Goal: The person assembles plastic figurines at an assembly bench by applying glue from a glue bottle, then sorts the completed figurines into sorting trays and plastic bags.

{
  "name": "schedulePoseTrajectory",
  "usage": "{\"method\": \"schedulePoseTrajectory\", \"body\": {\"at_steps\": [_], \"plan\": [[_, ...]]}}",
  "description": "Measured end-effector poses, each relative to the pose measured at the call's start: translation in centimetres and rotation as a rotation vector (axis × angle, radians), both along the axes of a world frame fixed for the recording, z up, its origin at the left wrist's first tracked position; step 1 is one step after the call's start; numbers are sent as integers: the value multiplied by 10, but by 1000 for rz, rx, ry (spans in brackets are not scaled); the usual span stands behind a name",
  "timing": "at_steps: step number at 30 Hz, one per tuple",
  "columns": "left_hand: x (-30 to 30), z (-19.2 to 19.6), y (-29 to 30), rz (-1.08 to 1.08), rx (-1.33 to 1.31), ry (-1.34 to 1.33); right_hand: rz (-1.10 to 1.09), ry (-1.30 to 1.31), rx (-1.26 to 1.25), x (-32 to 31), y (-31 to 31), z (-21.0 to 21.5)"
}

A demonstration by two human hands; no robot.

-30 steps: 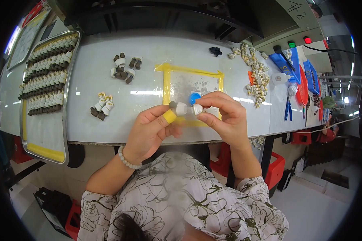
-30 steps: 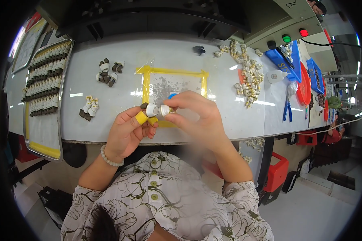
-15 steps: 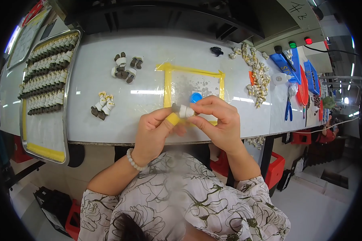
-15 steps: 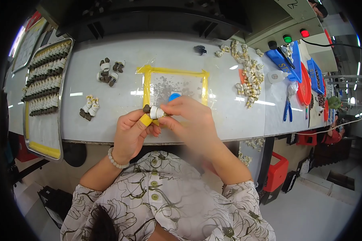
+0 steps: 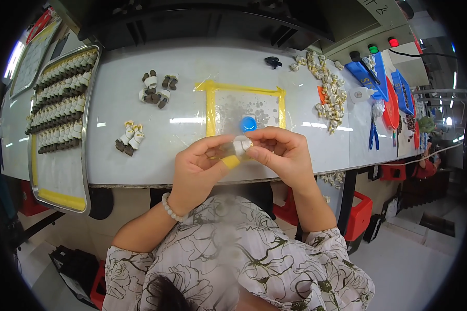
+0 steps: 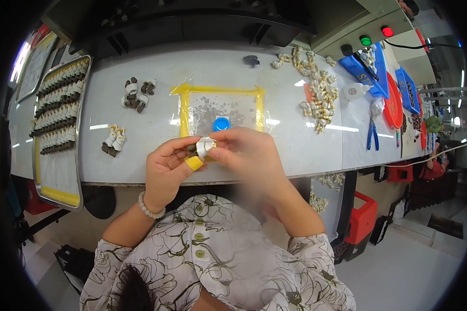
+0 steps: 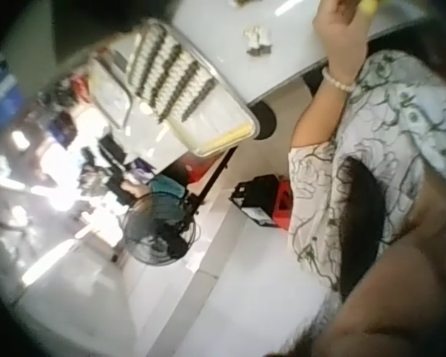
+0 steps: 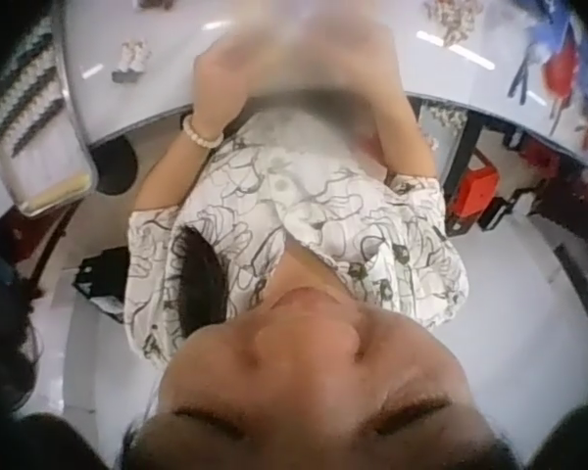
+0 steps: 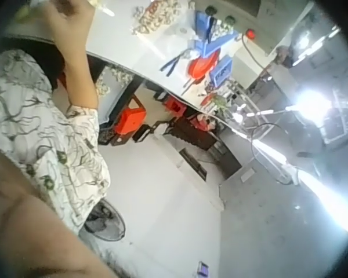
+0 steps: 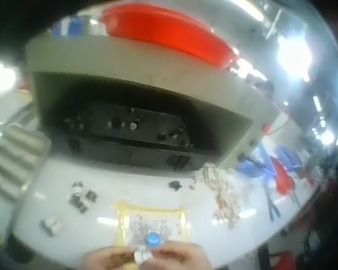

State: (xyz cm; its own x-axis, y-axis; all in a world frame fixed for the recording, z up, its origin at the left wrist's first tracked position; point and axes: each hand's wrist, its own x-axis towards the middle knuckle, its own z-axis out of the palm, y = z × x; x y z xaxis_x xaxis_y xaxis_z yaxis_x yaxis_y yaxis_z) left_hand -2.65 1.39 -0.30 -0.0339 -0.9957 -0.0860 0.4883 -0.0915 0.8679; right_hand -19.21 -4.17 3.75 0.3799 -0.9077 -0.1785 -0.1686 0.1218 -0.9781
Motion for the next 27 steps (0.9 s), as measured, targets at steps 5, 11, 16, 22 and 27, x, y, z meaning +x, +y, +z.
{"method": "schedulePoseTrajectory", "body": {"at_steps": [5,11,16,22,27], "plan": [[8,0,-5,-53,122,108,139,126,-273,-4,-5,-2],[10,-1,-5,-76,161,183,218,269,-403,0,-3,8],[10,0,-6,-51,165,202,227,311,-445,6,-3,11],[12,2,-6,-45,203,167,247,339,-455,9,-7,15],[20,6,-12,-97,319,343,234,204,-404,8,-9,16]]}}
